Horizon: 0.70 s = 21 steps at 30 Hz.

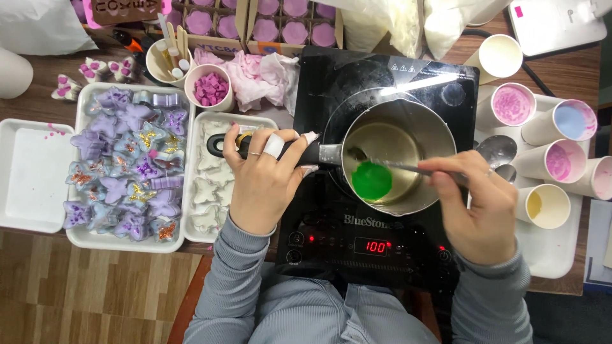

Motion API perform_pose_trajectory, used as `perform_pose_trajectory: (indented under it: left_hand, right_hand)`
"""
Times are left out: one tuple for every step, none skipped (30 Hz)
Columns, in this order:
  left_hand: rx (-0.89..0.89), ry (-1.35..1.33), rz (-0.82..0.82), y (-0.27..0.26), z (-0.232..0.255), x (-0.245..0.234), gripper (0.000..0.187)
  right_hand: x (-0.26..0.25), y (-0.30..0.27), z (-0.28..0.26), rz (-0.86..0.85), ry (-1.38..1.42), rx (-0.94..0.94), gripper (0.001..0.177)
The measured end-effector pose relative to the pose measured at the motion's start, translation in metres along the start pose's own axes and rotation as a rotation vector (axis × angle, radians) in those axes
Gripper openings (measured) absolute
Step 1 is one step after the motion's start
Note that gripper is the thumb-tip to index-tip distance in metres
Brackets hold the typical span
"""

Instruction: Preparing green wax by adding dye to melted wax in a pot, stirring, and pouring the mixture into butterfly-shaped molds.

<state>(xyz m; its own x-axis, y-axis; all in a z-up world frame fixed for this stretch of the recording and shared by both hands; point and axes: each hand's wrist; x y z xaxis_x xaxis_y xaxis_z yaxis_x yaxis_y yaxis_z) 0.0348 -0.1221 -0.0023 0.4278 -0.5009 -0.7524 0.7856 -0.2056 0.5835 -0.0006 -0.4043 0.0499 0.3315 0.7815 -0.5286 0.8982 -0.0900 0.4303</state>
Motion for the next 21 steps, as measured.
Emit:
perform_pose_trajectory:
  left_hand:
    - [-0.002, 0.000, 0.000, 0.000, 0.000, 0.000, 0.047]
    - [-0.006, 0.006, 0.001, -0.001, 0.001, 0.000, 0.046]
    - [-0.010, 0.012, 0.001, -0.001, 0.001, 0.001, 0.045]
    - [-0.012, 0.010, -0.001, -0.002, 0.001, 0.001, 0.045]
    - [-0.016, 0.007, 0.002, -0.002, 0.002, 0.000, 0.045]
    - [-0.020, 0.004, 0.006, -0.002, 0.002, 0.000, 0.045]
    - [-0.020, 0.004, 0.006, -0.002, 0.002, 0.000, 0.045]
    - [-0.021, 0.010, 0.012, -0.002, 0.002, 0.001, 0.044]
    - [-0.020, 0.018, 0.016, -0.002, 0.003, 0.001, 0.044]
    - [-0.020, 0.018, 0.015, -0.002, 0.003, 0.001, 0.044]
    - [-0.023, 0.015, 0.019, -0.002, 0.003, 0.001, 0.043]
    - [-0.025, 0.012, 0.023, -0.002, 0.004, 0.001, 0.042]
    - [-0.024, 0.013, 0.023, -0.002, 0.004, 0.001, 0.042]
    - [-0.025, 0.012, 0.016, -0.001, 0.004, 0.000, 0.042]
    - [-0.026, 0.012, 0.009, -0.001, 0.004, -0.001, 0.042]
    - [-0.026, 0.012, 0.008, -0.001, 0.004, 0.000, 0.042]
    - [-0.027, 0.011, 0.008, -0.001, 0.004, 0.000, 0.041]
    - [-0.028, 0.011, 0.007, -0.001, 0.004, 0.000, 0.041]
    - [-0.028, 0.010, 0.007, -0.001, 0.004, 0.000, 0.041]
    - [-0.026, 0.011, 0.009, -0.001, 0.004, 0.000, 0.041]
    - [-0.023, 0.012, 0.012, -0.001, 0.004, 0.000, 0.040]
  right_hand:
    - [-0.005, -0.002, 0.002, -0.003, 0.000, 0.000, 0.012]
    - [-0.009, -0.004, 0.004, -0.002, -0.012, 0.022, 0.010]
    - [-0.014, -0.006, 0.006, -0.001, -0.024, 0.045, 0.010]
    - [-0.018, -0.008, 0.008, -0.003, -0.025, 0.046, 0.010]
    - [-0.022, -0.009, 0.011, 0.022, -0.053, 0.086, 0.010]
    - [-0.027, -0.011, 0.013, 0.047, -0.081, 0.125, 0.011]
    - [-0.025, -0.004, 0.008, 0.046, -0.082, 0.125, 0.011]
    - [-0.024, 0.002, 0.004, 0.106, -0.096, 0.171, 0.011]
    - [-0.023, 0.008, -0.001, 0.166, -0.108, 0.220, 0.011]
    - [-0.020, 0.010, 0.001, 0.166, -0.108, 0.221, 0.011]
    - [-0.016, 0.012, 0.003, 0.179, -0.085, 0.190, 0.011]
    - [-0.013, 0.014, 0.005, 0.192, -0.063, 0.159, 0.011]
    - [-0.010, 0.014, 0.004, 0.193, -0.062, 0.160, 0.011]
    - [-0.007, 0.014, 0.003, 0.161, -0.047, 0.143, 0.010]
    - [-0.004, 0.014, 0.003, 0.130, -0.032, 0.126, 0.010]
    - [-0.006, 0.010, 0.006, 0.130, -0.032, 0.127, 0.010]
    - [-0.007, 0.006, 0.010, 0.071, -0.030, 0.088, 0.010]
    - [-0.008, 0.002, 0.013, 0.012, -0.027, 0.051, 0.011]
    - [-0.013, -0.001, 0.017, 0.013, -0.028, 0.051, 0.011]
    - [-0.017, -0.004, 0.020, -0.019, -0.040, 0.052, 0.011]
    - [-0.022, -0.006, 0.023, -0.050, -0.052, 0.053, 0.012]
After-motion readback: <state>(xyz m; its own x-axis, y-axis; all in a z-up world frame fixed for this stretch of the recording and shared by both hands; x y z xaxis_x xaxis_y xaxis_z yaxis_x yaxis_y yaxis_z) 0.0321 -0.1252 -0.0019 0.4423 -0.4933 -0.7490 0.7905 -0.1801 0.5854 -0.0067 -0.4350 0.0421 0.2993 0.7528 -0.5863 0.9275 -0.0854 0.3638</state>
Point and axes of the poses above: each hand's wrist, its own y-axis towards the middle knuckle, its own x-axis out of the palm, z = x × y, and after that the axes turned 13 degrees about z, right-handed
